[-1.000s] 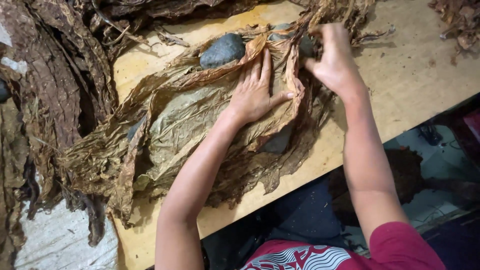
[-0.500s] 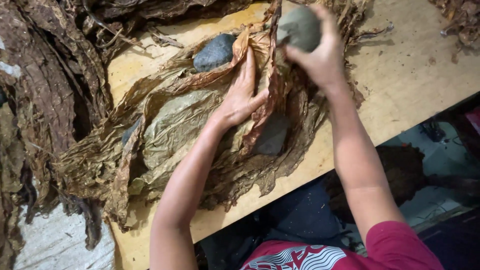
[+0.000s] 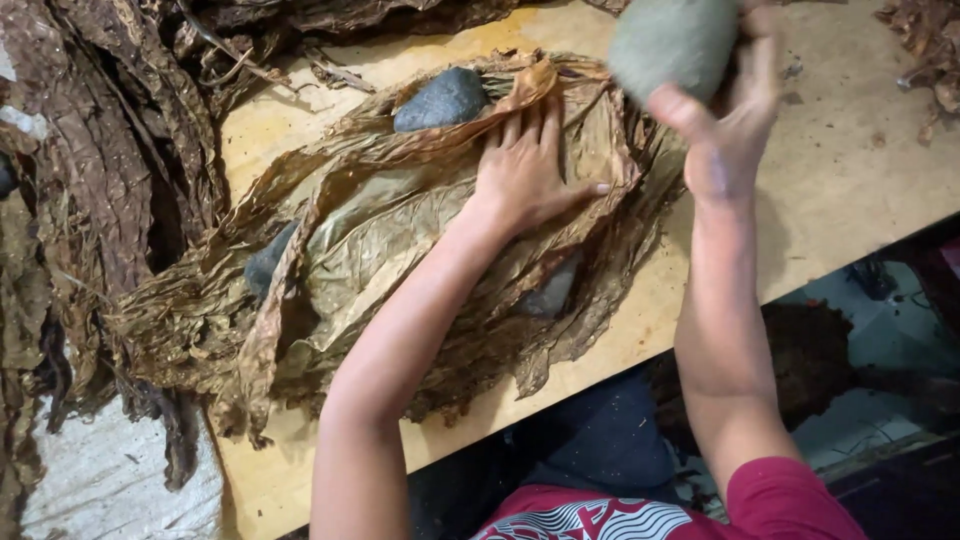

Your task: Flattening and stacking dried tobacco leaves on a wooden surface using stones as weights to keep them flat.

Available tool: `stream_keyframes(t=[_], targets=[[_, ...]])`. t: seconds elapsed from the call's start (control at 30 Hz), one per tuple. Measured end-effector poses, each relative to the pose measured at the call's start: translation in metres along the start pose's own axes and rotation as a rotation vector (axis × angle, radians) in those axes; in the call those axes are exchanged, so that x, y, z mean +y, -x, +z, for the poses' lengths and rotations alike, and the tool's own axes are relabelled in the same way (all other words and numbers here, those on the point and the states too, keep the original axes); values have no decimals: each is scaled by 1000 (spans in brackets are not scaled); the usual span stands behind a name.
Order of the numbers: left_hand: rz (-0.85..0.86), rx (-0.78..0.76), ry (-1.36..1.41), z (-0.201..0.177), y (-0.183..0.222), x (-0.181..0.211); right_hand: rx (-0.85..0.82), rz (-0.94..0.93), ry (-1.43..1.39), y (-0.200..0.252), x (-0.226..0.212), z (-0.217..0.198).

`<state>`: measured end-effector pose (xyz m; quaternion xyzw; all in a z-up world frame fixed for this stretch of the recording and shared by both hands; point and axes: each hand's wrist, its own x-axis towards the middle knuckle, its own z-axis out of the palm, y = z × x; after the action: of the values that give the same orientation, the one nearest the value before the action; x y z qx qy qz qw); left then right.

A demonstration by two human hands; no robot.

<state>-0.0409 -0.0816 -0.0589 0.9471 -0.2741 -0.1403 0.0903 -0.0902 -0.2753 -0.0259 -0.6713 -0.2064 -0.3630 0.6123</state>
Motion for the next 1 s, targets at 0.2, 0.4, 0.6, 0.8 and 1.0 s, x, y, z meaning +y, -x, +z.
stream_keyframes(t=[0.2,0.4,0.6,0.8,1.0], targets=[[7,-79,93,4,-9,-8,-309,239,360,-3,-19,12],[24,14,144,11,-7,-9,-381,366,463,1,-2,17],[68,11,246,14,-10,-12,-350,432,512,9,17,26],[0,44,183,22,-20,-14,-283,366,394,9,14,29],[75,113,254,27,-26,-13,-161,319,168,11,17,25]])
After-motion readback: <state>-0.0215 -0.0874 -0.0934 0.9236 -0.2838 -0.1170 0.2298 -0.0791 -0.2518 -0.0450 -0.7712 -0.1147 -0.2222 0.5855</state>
